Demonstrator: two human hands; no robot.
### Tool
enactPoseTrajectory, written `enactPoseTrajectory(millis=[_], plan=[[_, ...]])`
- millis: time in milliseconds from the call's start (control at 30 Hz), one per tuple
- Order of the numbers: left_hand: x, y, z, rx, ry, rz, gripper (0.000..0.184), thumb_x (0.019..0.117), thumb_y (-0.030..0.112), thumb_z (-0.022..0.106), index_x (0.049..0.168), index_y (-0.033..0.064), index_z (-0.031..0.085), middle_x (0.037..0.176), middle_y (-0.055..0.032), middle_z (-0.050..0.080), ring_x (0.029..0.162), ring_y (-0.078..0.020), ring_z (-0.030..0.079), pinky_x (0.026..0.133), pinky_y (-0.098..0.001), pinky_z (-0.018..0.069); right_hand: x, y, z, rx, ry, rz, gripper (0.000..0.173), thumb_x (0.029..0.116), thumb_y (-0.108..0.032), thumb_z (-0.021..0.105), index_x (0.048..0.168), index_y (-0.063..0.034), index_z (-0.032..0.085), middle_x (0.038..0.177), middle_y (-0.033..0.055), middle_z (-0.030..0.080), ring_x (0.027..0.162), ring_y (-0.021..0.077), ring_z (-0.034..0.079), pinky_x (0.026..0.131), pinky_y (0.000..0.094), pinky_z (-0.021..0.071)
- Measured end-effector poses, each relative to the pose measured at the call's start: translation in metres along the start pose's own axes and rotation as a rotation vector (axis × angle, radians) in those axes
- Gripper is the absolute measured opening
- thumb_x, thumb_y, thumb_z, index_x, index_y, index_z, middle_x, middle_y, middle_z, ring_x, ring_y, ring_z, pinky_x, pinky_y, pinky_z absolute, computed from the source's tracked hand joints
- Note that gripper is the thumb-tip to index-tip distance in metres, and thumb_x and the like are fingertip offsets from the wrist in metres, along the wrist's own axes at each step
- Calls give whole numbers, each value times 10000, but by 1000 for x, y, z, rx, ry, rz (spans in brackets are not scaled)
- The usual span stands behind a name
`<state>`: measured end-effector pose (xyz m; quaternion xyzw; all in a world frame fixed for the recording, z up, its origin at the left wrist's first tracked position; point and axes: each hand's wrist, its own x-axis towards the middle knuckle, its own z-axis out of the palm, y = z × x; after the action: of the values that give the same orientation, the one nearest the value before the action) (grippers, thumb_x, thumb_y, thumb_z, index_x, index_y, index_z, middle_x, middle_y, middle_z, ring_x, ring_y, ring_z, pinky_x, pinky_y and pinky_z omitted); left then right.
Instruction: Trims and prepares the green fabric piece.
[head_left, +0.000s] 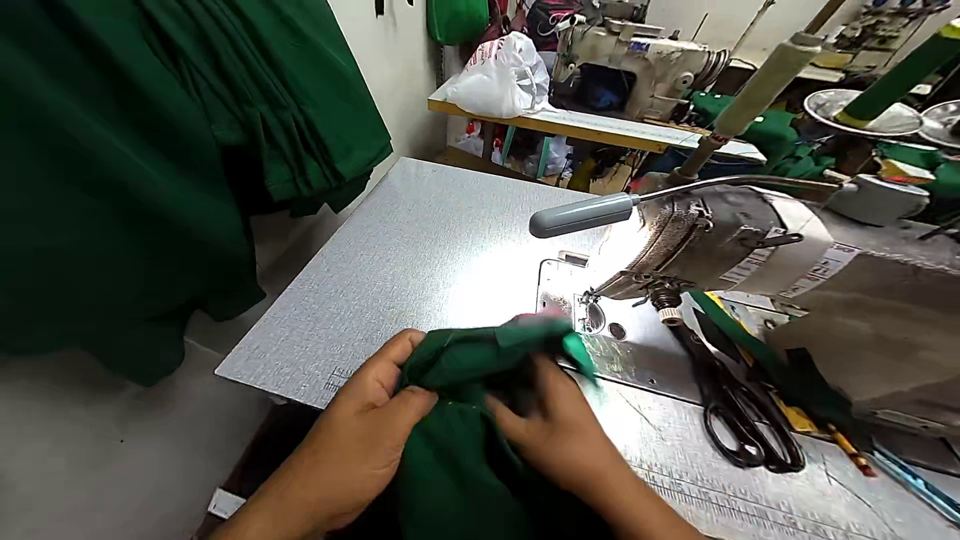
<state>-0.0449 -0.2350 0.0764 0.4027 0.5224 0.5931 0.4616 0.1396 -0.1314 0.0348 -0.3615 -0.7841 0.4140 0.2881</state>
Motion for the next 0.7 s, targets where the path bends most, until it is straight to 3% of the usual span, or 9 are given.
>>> enactPoseTrajectory(millis=[67,133,200,300,400,467,567,633,700], plan=[[-3,10,4,-127,-103,-48,492,925,-80,474,1388,89,491,1208,-23,704,1075,-118,700,932,-321,600,16,-4,16,128,188,-59,530,840,-262,755,1258,33,615,1103,80,728,1045,82,700,915,314,602],[-6,15,2,-153,-206,-62,502,947,-81,448,1419,91,457,1254,7,687,1124,-96,680,978,-308,580,24,-5,18,133,360,-218,332,861,-210,706,1130,-23,654,997,-5,736,967,-1,695,860,230,599],[-8,11,-2,-127,-282,39,414,997,-2,464,1397,70,546,1291,6,674,1164,-89,650,1013,-293,546,20,-8,12,169,426,-269,243,890,-199,699,1089,-63,670,939,-51,730,919,-58,675,841,164,567],[-10,17,-8,67,-196,220,248,1067,270,507,1223,176,675,1145,94,713,1055,-11,665,943,-224,559,28,-31,-2,791,439,85,211,1004,-52,452,1044,-82,657,860,11,711,795,63,690,720,261,586],[-6,34,-11,253,65,274,250,1049,402,521,1080,273,732,982,115,737,907,-4,695,821,-214,593,18,-45,-12,1309,459,206,358,1086,-155,312,1014,-75,654,885,94,723,826,169,729,741,366,625],[6,43,-14,439,220,411,213,1054,382,522,1038,295,716,910,159,717,825,43,680,739,-166,589,0,-46,-14,1262,330,134,348,1052,-146,356,1081,-72,695,933,91,736,861,145,726,768,338,619],[25,56,-13,788,276,703,203,1069,322,504,1055,198,664,895,174,653,800,131,603,708,-79,518,-20,-48,-17,1144,117,80,220,1024,-169,519,1042,-68,714,927,53,747,873,101,726,798,314,618],[31,61,-5,883,242,785,221,1066,307,505,1045,155,664,842,148,640,752,132,582,661,-69,486,-25,-46,-20,1080,133,110,203,1023,-129,520,1046,-53,706,926,50,747,870,97,725,811,311,617],[30,60,3,886,207,780,231,1064,335,489,964,192,641,764,161,584,671,119,540,577,-77,448,-22,-39,-23,1005,294,246,270,1035,-80,396,1098,-18,651,927,92,728,846,149,721,765,352,622]])
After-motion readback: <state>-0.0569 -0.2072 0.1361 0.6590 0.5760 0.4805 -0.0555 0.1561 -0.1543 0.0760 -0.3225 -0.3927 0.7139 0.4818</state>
